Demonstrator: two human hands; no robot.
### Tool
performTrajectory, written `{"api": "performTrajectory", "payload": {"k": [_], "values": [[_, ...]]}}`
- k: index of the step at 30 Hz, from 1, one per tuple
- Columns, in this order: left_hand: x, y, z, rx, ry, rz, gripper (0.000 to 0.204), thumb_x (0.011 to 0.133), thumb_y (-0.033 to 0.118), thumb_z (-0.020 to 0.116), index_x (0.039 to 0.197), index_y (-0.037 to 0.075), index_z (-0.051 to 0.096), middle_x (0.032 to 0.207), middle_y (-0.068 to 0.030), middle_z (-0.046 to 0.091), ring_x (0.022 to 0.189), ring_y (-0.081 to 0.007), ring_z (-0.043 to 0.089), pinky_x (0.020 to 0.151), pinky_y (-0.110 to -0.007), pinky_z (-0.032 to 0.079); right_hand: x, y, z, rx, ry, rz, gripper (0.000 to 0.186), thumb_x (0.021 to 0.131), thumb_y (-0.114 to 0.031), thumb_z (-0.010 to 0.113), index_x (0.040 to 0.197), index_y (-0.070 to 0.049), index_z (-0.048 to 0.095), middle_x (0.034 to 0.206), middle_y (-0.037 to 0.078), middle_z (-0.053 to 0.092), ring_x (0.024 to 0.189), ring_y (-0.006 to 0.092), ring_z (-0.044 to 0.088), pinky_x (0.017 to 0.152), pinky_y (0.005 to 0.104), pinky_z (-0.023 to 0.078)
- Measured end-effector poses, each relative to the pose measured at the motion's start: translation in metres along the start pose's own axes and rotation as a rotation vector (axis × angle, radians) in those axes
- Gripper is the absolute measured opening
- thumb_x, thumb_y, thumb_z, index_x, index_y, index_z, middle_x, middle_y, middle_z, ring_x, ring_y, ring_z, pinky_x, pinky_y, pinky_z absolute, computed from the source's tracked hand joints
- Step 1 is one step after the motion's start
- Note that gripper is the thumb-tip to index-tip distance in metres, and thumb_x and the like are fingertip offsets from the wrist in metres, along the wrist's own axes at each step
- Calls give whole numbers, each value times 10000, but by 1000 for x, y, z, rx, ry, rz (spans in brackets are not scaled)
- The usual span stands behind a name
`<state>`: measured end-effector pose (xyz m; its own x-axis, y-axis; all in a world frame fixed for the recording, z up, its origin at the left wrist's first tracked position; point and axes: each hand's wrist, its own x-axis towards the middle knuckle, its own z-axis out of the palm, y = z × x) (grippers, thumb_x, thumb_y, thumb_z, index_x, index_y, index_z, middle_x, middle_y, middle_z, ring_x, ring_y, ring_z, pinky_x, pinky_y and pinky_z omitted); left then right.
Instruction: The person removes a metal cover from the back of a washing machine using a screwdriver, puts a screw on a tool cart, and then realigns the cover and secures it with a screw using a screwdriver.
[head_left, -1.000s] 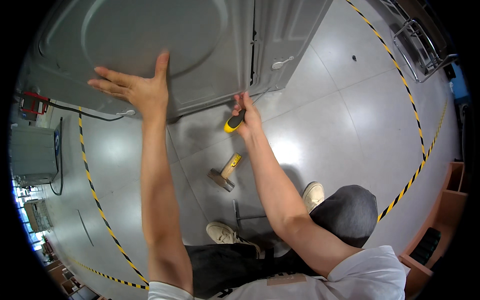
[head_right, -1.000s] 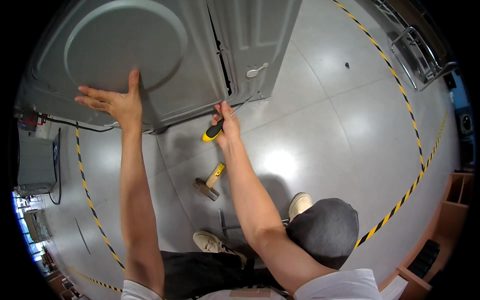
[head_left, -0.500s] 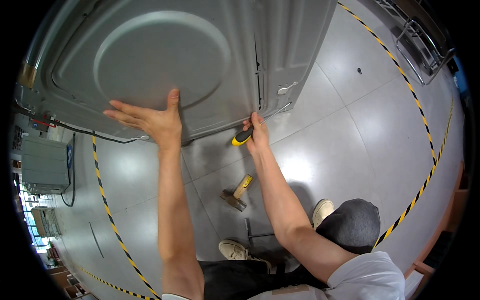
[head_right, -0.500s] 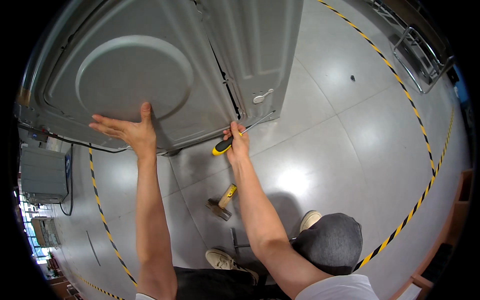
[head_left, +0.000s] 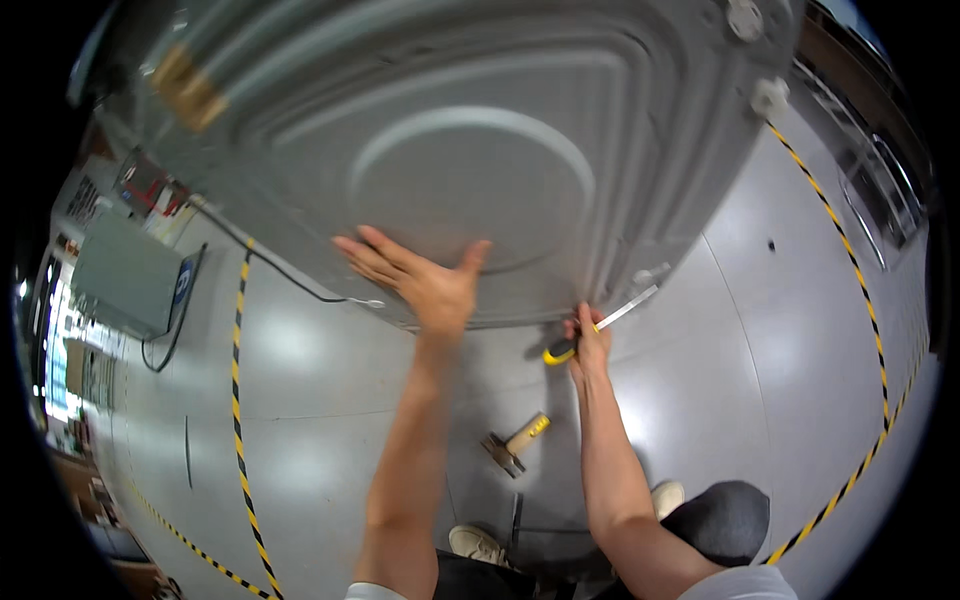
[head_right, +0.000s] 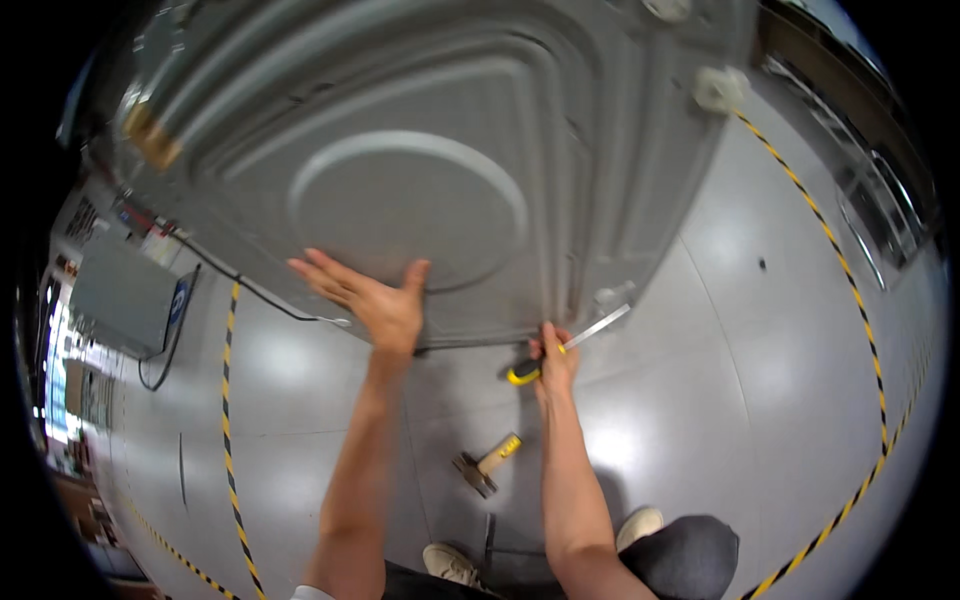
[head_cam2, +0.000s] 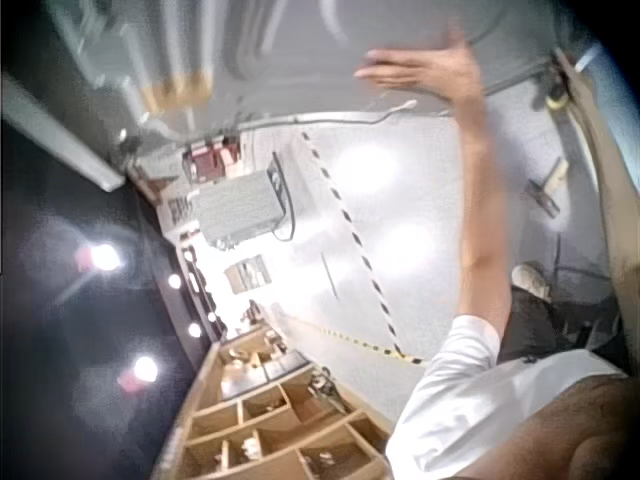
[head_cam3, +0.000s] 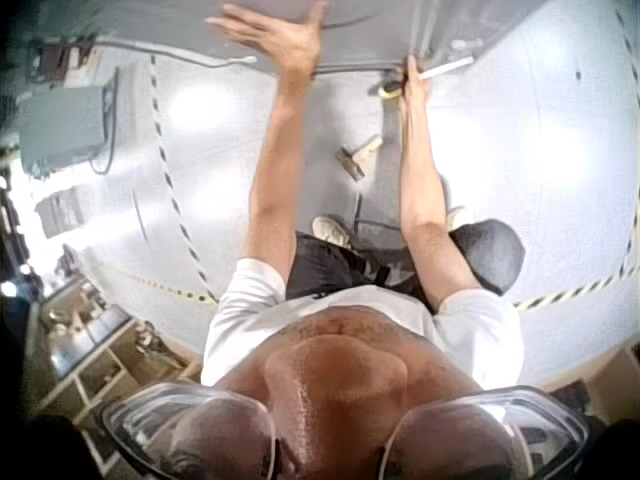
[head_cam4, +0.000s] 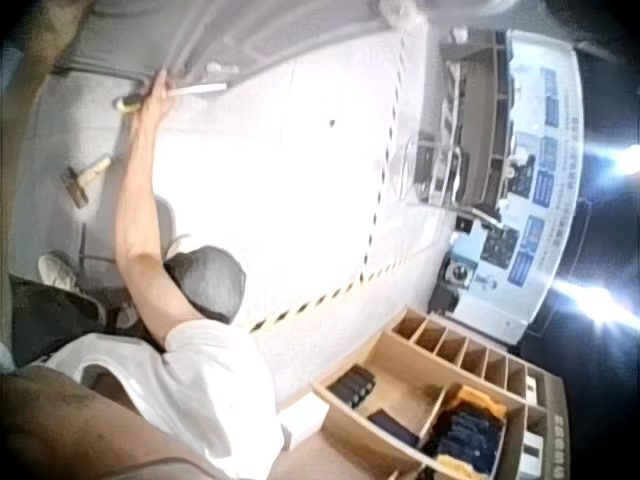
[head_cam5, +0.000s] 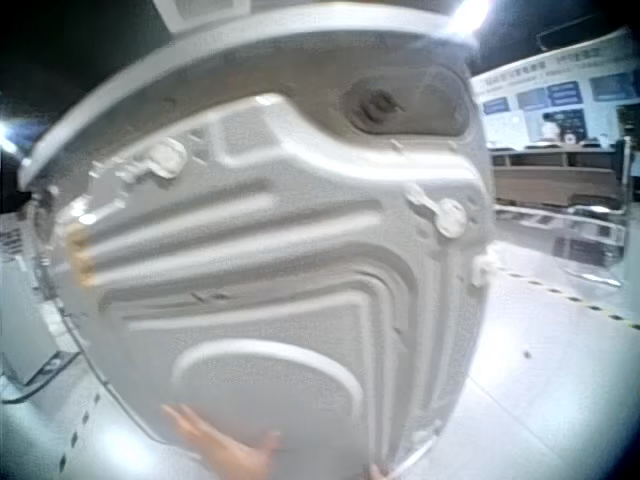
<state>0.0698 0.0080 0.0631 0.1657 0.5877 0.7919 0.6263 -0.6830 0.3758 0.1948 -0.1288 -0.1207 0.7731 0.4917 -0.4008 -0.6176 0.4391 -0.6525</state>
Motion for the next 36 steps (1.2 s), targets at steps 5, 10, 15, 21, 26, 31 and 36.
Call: {"api": "performTrajectory", "payload": {"k": [5,10,15,21,26,31,36], "values": [[-2,1,7,11,-1,-24,1328,646,686,694,1448,40,-144,1474,-283,-189,1374,-464,-138,1082,-624,0,6,0,-8,-35,2,-54,227,847,-148,703,908,-49,507,734,43,568,585,132,559,478,225,433],[-3,3,9,-8,97,20,1299,640,662,717,1465,38,-68,1483,-296,-120,1379,-473,-61,1082,-621,40,14,0,-15,-84,-22,-91,180,879,-176,664,871,-60,527,795,66,596,633,136,578,493,229,453],[-4,4,6,-41,133,24,1236,655,611,740,1465,12,24,1488,-298,-60,1377,-473,-13,1079,-610,76,19,3,-20,-45,-38,-94,187,872,-140,669,901,-67,499,777,66,593,632,150,594,488,235,449],[-12,-5,3,-124,178,-93,1103,697,539,749,1427,-22,142,1436,-253,123,1314,-420,156,1065,-558,149,21,8,-24,31,-84,-71,166,892,-122,637,933,-70,485,823,71,587,687,164,605,527,248,463],[0,3,-13,-168,203,-265,1058,685,449,800,1403,-19,179,1303,-192,260,1219,-348,268,1035,-480,237,19,11,-25,39,-78,-79,167,898,-130,630,922,-82,472,822,69,580,707,168,605,542,250,465],[4,-12,-15,-324,195,-337,1002,654,409,843,1341,-6,243,1218,-148,295,1124,-275,320,985,-409,313,16,13,-23,74,-97,-57,172,906,-155,621,910,-91,462,829,67,567,724,169,593,570,255,471],[4,-18,-13,-361,180,-392,923,643,436,845,1251,4,301,1178,-124,312,1059,-247,335,968,-391,321,17,10,-25,88,-109,-35,180,905,-128,619,907,-100,441,822,60,557,720,175,592,576,263,476]]}}
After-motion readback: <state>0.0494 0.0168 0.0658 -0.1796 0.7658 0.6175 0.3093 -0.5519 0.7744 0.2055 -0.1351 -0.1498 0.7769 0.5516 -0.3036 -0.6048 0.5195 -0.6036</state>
